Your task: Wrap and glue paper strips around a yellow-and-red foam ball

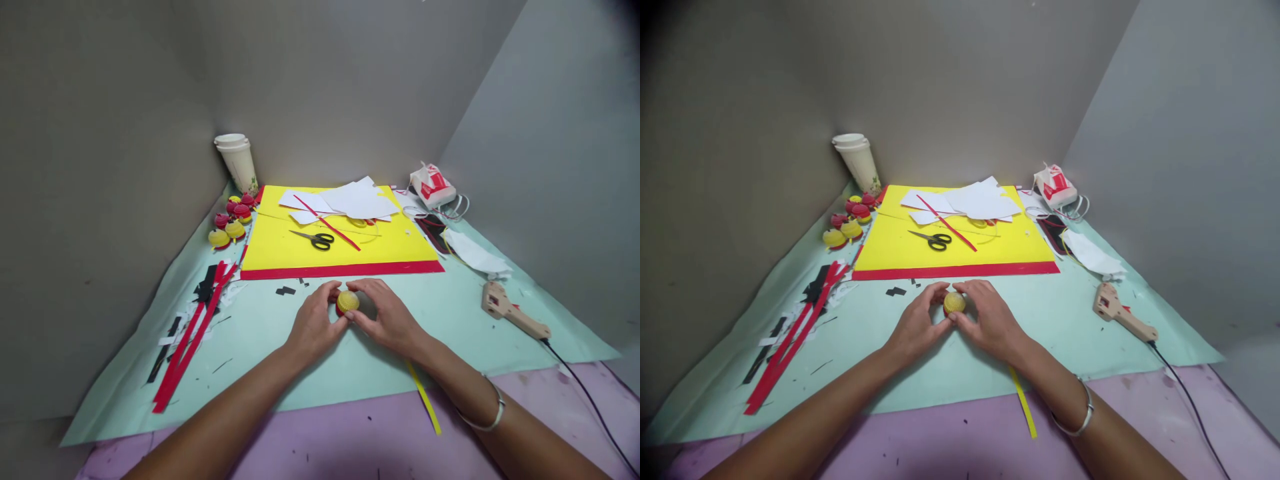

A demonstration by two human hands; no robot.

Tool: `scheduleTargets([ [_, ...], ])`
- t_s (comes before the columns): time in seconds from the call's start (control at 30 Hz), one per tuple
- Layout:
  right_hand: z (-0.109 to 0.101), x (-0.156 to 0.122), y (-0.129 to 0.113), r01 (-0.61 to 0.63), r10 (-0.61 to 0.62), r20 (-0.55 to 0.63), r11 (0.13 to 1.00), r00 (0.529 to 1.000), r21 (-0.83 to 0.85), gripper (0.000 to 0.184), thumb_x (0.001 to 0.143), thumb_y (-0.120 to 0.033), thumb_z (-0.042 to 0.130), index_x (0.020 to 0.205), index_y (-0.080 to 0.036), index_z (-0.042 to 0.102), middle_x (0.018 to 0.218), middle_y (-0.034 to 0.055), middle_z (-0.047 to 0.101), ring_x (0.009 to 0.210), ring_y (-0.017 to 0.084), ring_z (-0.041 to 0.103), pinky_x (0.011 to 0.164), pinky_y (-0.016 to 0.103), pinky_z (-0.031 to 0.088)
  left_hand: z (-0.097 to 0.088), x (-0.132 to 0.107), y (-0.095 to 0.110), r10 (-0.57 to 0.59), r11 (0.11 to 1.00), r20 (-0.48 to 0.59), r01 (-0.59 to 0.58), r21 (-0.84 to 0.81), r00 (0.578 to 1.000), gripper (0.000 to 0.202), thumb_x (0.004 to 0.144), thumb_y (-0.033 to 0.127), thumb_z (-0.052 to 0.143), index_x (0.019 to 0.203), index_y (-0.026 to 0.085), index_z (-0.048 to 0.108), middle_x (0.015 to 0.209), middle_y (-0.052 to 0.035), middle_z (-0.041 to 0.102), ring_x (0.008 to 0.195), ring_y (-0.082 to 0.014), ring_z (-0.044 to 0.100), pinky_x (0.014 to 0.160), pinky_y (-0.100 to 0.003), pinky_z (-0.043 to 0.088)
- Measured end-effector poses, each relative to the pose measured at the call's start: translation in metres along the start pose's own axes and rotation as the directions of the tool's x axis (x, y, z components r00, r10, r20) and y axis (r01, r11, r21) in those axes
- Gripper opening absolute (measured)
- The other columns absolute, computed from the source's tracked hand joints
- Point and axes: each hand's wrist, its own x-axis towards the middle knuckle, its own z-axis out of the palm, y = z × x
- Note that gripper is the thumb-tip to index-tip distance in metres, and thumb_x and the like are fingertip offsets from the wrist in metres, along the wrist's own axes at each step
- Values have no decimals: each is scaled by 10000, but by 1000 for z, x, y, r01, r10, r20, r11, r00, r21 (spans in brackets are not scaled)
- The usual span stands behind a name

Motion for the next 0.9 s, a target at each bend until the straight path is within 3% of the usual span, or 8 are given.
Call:
scheduleTargets([
  [0.2, -6, -2, 3, -6, 5, 33, 1000, 999, 26, 489, 845, -226, 630, 1316, -243, 500, 1245, 102, 619, 1162, 269, 547, 1000, 490, 460, -3, -1, 1, -23, 1000, 10, 24, -12, 1000, 522, 762, 275, 715, 1230, 173, 507, 1144, -124, 657, 1038, -274, 629, 932, -459, 498],
  [0.47, -6, -3, 8, -4, -5, 98, 995, 995, 97, 553, 800, -142, 608, 1334, -238, 502, 1260, 105, 615, 1162, 271, 547, 1004, 493, 452, -4, -2, 0, -42, 999, 37, 43, -3, 998, 558, 750, 201, 722, 1258, 182, 492, 1179, -94, 653, 1063, -238, 622, 944, -420, 498],
  [0.9, -1, -4, 9, -9, 3, 91, 998, 996, 66, 488, 843, -188, 613, 1319, -208, 508, 1195, 104, 642, 1092, 245, 563, 959, 435, 471, -5, -3, 0, -34, 999, 34, 35, -37, 999, 534, 770, 206, 709, 1253, 218, 481, 1161, -75, 675, 1055, -224, 643, 943, -406, 505],
])
